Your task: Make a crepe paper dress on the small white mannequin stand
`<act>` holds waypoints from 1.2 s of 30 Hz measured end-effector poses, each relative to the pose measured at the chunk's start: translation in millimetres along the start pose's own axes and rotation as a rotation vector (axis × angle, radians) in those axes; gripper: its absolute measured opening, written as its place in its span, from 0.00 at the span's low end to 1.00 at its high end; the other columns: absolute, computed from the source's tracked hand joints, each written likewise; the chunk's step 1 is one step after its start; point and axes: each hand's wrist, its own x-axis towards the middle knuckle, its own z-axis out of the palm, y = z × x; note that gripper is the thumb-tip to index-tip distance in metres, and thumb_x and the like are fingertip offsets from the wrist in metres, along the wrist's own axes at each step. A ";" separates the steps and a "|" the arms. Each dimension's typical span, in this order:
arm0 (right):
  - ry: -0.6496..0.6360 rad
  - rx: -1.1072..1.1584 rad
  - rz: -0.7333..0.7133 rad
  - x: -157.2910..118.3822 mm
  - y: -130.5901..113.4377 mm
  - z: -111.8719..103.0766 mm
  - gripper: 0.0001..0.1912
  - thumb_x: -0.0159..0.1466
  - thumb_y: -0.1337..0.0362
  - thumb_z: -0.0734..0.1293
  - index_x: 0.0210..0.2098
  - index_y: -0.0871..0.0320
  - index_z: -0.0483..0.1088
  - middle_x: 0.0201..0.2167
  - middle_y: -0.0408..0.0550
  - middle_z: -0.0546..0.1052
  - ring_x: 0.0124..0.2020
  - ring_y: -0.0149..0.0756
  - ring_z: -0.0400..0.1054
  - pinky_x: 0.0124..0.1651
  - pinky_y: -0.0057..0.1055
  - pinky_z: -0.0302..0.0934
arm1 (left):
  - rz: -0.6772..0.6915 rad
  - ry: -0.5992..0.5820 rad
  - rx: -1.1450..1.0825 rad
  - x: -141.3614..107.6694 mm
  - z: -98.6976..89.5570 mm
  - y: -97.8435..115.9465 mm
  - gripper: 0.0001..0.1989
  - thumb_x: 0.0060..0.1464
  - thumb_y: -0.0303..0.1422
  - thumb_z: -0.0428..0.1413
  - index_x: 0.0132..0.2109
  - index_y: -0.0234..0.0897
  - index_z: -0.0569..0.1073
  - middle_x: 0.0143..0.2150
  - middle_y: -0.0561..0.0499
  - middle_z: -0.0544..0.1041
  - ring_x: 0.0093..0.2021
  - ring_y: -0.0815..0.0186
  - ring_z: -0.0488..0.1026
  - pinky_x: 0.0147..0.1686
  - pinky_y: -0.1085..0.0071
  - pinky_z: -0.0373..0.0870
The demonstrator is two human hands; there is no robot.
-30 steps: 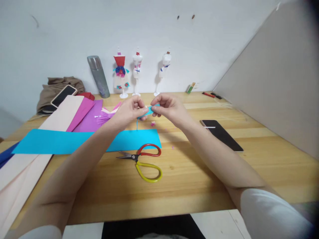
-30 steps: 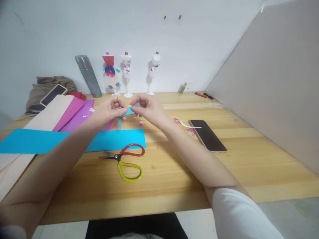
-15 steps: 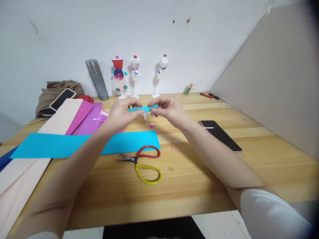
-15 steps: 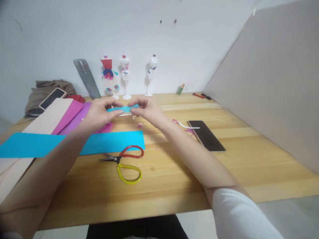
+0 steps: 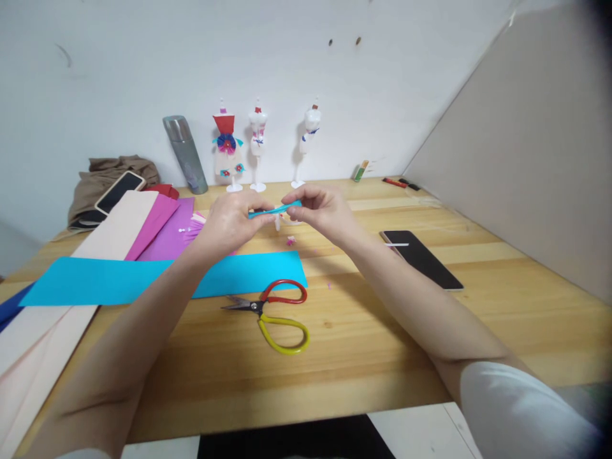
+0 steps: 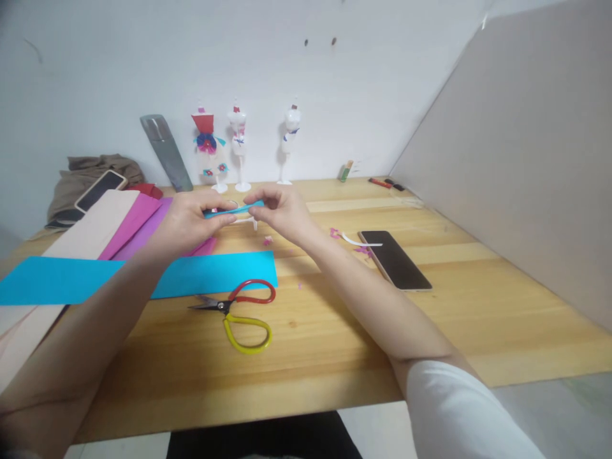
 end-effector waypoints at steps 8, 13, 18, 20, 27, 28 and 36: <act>0.036 -0.210 -0.140 2.7 5.2 -4.4 0.02 0.54 0.67 0.72 0.26 0.54 0.75 0.30 0.45 0.75 0.33 0.36 0.69 0.38 0.36 0.66 | -0.242 -0.145 -0.306 5.3 0.0 -1.0 0.15 0.47 0.41 0.65 0.37 0.34 0.82 0.34 0.48 0.81 0.35 0.64 0.73 0.37 0.68 0.68; 0.012 -0.139 -0.120 2.3 2.8 -7.5 0.04 0.52 0.68 0.74 0.24 0.55 0.74 0.35 0.46 0.77 0.38 0.38 0.71 0.41 0.35 0.66 | -0.273 -0.237 -0.347 4.9 -6.8 2.3 0.15 0.50 0.43 0.61 0.31 0.34 0.78 0.27 0.51 0.76 0.30 0.67 0.70 0.34 0.69 0.66; -0.057 0.036 0.116 -0.4 -2.2 -9.4 0.04 0.52 0.64 0.75 0.26 0.56 0.76 0.26 0.44 0.77 0.27 0.32 0.68 0.32 0.31 0.62 | -0.325 -0.261 -0.375 4.2 -7.6 5.6 0.12 0.52 0.40 0.58 0.28 0.35 0.75 0.25 0.53 0.71 0.25 0.70 0.63 0.28 0.69 0.60; -0.070 0.052 0.149 0.0 -2.7 -10.6 0.05 0.53 0.63 0.75 0.27 0.56 0.77 0.24 0.43 0.77 0.26 0.31 0.68 0.31 0.30 0.62 | -0.340 -0.270 -0.395 3.8 -7.3 7.0 0.12 0.53 0.39 0.58 0.27 0.36 0.74 0.24 0.53 0.70 0.23 0.71 0.61 0.26 0.70 0.57; -0.059 0.060 0.204 4.9 1.7 -14.4 0.11 0.54 0.59 0.78 0.25 0.56 0.75 0.19 0.42 0.75 0.22 0.29 0.67 0.27 0.29 0.61 | -0.419 -0.350 -0.529 3.5 -10.3 2.0 0.13 0.53 0.41 0.60 0.28 0.36 0.73 0.23 0.53 0.69 0.19 0.75 0.51 0.21 0.71 0.43; -0.055 0.065 0.213 5.3 2.3 -14.7 0.11 0.54 0.59 0.78 0.25 0.56 0.75 0.19 0.43 0.75 0.22 0.29 0.67 0.27 0.28 0.61 | -0.433 -0.361 -0.536 3.7 -11.1 0.5 0.14 0.53 0.42 0.60 0.28 0.36 0.73 0.23 0.53 0.69 0.19 0.75 0.50 0.21 0.71 0.42; -0.061 0.055 0.202 7.6 6.4 -17.7 0.17 0.51 0.51 0.79 0.25 0.55 0.73 0.18 0.43 0.74 0.20 0.29 0.67 0.25 0.29 0.60 | -0.475 -0.365 -0.580 4.7 -14.0 -3.4 0.15 0.48 0.42 0.66 0.28 0.36 0.73 0.22 0.54 0.68 0.19 0.76 0.52 0.22 0.71 0.41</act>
